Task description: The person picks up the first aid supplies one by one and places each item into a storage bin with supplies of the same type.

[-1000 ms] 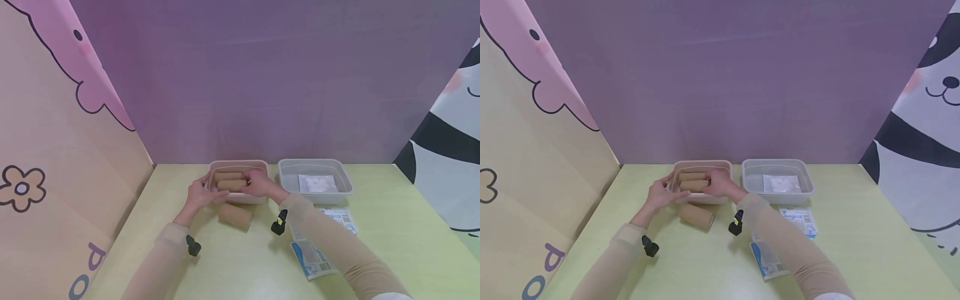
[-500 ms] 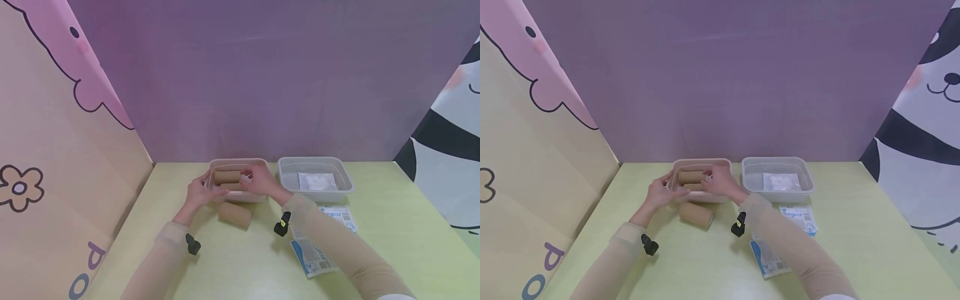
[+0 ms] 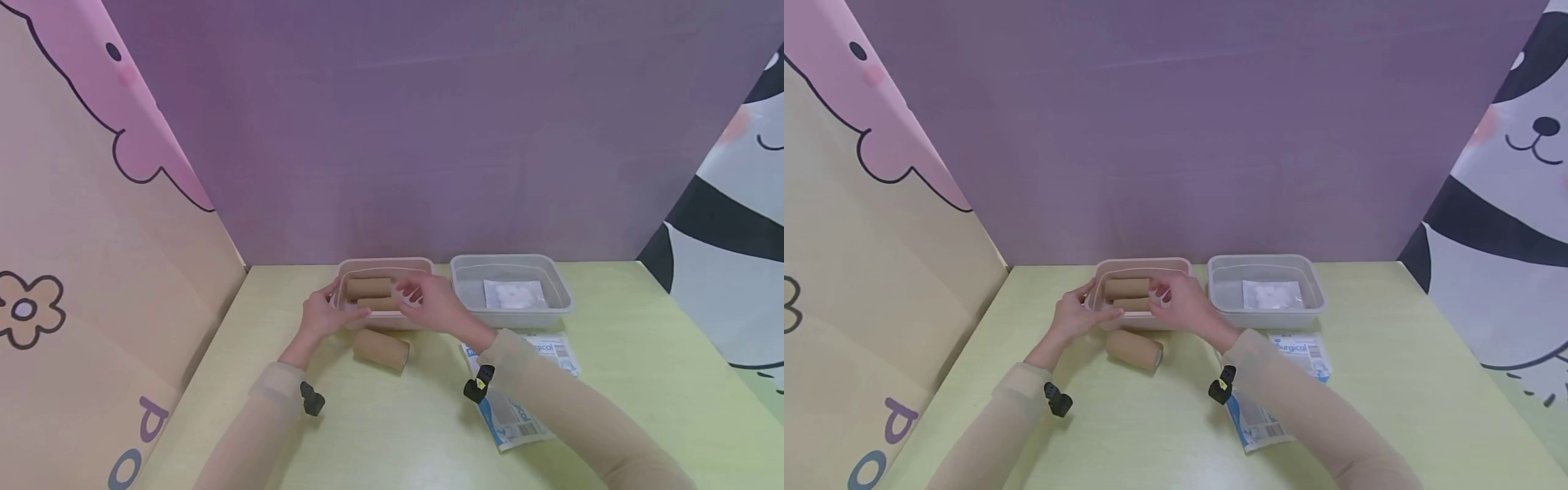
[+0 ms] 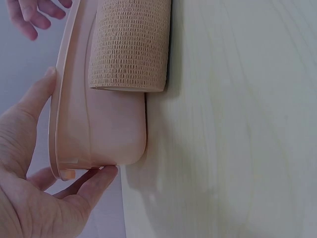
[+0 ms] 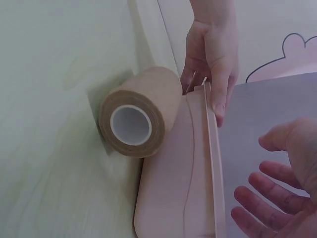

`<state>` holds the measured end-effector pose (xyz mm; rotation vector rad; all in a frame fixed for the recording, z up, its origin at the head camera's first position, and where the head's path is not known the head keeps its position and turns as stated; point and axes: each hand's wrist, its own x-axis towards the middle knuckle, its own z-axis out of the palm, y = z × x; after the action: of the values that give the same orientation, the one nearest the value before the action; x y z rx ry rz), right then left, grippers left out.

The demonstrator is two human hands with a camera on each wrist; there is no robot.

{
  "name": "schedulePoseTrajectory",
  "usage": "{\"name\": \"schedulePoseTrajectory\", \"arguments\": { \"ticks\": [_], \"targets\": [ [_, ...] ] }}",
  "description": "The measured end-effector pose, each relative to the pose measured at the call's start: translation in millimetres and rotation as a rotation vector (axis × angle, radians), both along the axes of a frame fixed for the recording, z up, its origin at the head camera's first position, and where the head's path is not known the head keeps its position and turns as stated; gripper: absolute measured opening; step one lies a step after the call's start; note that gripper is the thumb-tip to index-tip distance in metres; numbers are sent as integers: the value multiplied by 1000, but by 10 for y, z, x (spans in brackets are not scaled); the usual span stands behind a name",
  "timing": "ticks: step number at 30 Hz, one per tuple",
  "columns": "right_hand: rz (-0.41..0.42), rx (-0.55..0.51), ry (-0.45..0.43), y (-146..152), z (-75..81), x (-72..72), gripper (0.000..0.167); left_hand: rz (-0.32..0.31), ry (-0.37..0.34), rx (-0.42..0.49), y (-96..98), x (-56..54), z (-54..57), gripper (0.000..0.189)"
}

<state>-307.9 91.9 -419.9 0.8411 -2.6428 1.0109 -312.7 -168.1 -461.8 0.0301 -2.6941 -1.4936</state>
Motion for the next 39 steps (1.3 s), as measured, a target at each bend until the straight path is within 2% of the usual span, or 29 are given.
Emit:
{"name": "schedulePoseTrajectory", "arguments": {
  "ticks": [6, 14, 26, 39],
  "targets": [
    [30, -43, 46, 30, 5, 138, 21, 0, -5, 5, -13, -1, 10, 109],
    [44, -10, 19, 77, -52, 275, 25, 1, -8, 0, -22, -1, 3, 109],
    [35, 22, 34, 97, -203, 382, 29, 1, -11, 10, -28, -7, -10, 108],
    [92, 56, 88, 72, -386, 443, 38, 8, 3, -1, -44, -7, -24, 108]
  ]
}}
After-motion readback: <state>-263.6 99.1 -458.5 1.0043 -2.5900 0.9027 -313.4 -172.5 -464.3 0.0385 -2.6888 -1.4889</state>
